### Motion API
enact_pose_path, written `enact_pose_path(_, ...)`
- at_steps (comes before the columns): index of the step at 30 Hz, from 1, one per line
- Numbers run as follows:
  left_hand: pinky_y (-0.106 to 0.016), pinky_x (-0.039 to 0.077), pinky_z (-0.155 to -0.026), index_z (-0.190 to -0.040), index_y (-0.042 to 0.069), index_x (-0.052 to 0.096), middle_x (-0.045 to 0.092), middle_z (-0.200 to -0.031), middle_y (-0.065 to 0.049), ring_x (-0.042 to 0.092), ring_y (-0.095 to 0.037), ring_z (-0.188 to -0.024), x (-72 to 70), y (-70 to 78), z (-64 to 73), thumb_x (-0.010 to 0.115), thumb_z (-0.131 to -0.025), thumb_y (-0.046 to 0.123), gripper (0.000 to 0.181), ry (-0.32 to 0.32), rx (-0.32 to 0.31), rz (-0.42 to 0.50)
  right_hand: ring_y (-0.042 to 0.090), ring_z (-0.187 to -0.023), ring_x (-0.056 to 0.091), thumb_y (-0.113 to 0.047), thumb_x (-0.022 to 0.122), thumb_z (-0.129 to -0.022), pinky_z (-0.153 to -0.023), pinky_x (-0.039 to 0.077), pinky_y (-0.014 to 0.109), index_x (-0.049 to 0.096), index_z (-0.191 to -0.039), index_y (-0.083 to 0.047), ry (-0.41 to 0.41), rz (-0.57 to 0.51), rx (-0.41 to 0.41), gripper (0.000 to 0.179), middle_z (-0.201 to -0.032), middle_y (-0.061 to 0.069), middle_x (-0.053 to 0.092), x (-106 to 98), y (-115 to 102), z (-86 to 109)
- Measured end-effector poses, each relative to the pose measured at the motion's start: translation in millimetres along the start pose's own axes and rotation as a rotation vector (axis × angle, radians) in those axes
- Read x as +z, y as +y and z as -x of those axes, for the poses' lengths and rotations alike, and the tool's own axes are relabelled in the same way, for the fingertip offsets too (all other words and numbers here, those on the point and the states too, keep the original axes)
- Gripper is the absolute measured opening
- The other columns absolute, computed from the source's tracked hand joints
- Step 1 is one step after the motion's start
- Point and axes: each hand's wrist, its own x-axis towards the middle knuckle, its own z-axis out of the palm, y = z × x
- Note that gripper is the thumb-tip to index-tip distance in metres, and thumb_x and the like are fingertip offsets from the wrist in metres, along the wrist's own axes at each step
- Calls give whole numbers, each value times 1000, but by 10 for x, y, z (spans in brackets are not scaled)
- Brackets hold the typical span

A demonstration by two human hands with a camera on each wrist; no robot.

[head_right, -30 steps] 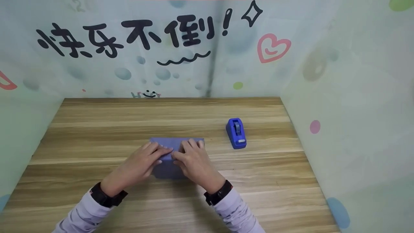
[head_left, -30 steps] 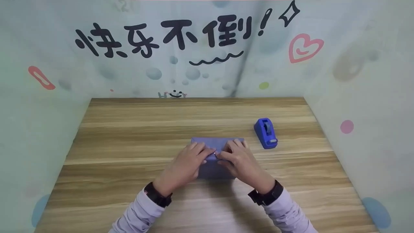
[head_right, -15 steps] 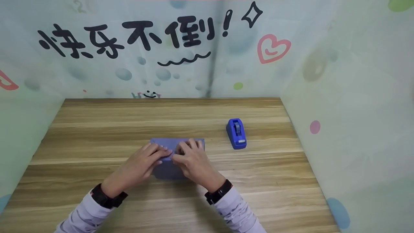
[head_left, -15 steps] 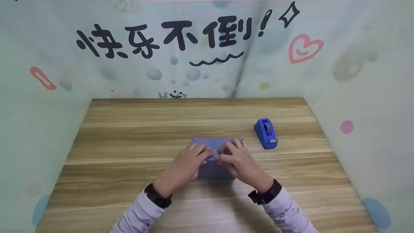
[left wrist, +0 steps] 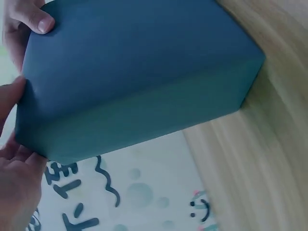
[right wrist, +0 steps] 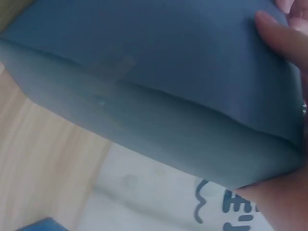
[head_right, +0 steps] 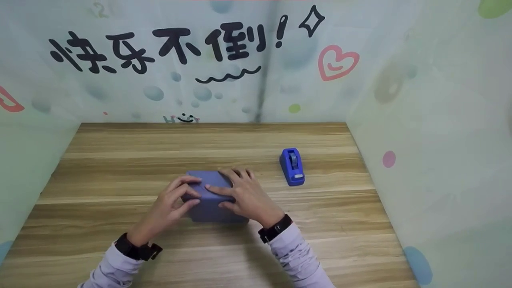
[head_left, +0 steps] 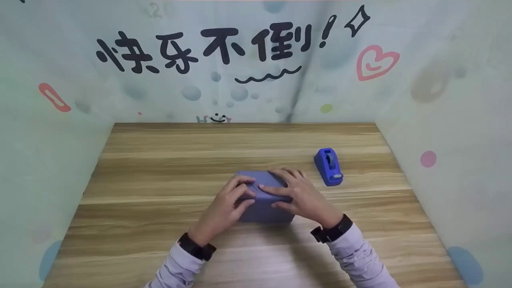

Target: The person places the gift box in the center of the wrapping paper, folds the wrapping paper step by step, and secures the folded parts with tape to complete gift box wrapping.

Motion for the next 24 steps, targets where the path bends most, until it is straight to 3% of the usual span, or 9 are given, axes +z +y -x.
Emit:
enact_pose_path(3,-39,39,-102,-90,11,53,46,-131,-6,43,-23,-125,39,-39,90,66,-85,11,14,105,-115,51,33,-118,45,-36,70,-80,-93,37,52,56,-128,-34,59,-35,-26,50,-139,11,45,42,20,2)
enact_pose_path(6,-45,33,-105,-100,7,49,40,-135,-7,37,-25,-129,85,-75,202,66,-85,14,24,227,-241,71,33,-112,47,-37,71,-79,-89,37,50,60,-124,-32,141,-53,-20,47,-137,11,48,81,18,19)
enact_pose_path(10,-48,29,-108,-122,-2,37,32,-138,-17,34,-32,-129,151,-123,338,65,-86,14,48,345,-444,147,31,-106,49,-35,73,-78,-88,37,49,62,-121,-30,257,-131,121,45,-136,10,51,87,-3,41)
enact_pose_path(12,-47,32,-108,-130,-4,29,33,-136,-24,38,-37,-125,194,-146,392,64,-87,13,59,348,-558,226,32,-108,48,-32,74,-77,-89,36,48,62,-121,-27,317,-235,249,46,-135,11,52,79,-27,47)
enact_pose_path(15,-47,37,-105,-136,-8,20,35,-133,-32,43,-43,-121,285,-155,446,60,-90,17,65,264,-697,375,31,-116,47,-27,74,-78,-95,37,47,61,-123,-25,390,-461,483,47,-136,10,52,89,-70,44)
enact_pose_path(19,-50,34,-106,-140,-11,15,32,-138,-37,37,-46,-128,444,-123,442,57,-92,25,72,169,-744,472,23,-122,48,-28,70,-83,-97,43,41,57,-129,-24,449,-802,770,48,-137,5,51,172,-119,52)
enact_pose_path(21,-51,28,-110,-143,-9,12,25,-144,-34,29,-43,-134,519,-110,419,58,-91,31,80,180,-750,461,21,-120,50,-31,66,-86,-95,45,39,53,-132,-24,465,-937,870,48,-138,2,50,246,-141,69)
enact_pose_path(24,-51,17,-114,-146,-6,8,15,-151,-27,18,-40,-139,599,-130,378,62,-88,33,89,247,-769,427,23,-127,44,-30,56,-93,-102,40,41,43,-139,-19,472,-1043,928,49,-145,5,42,392,-175,114)
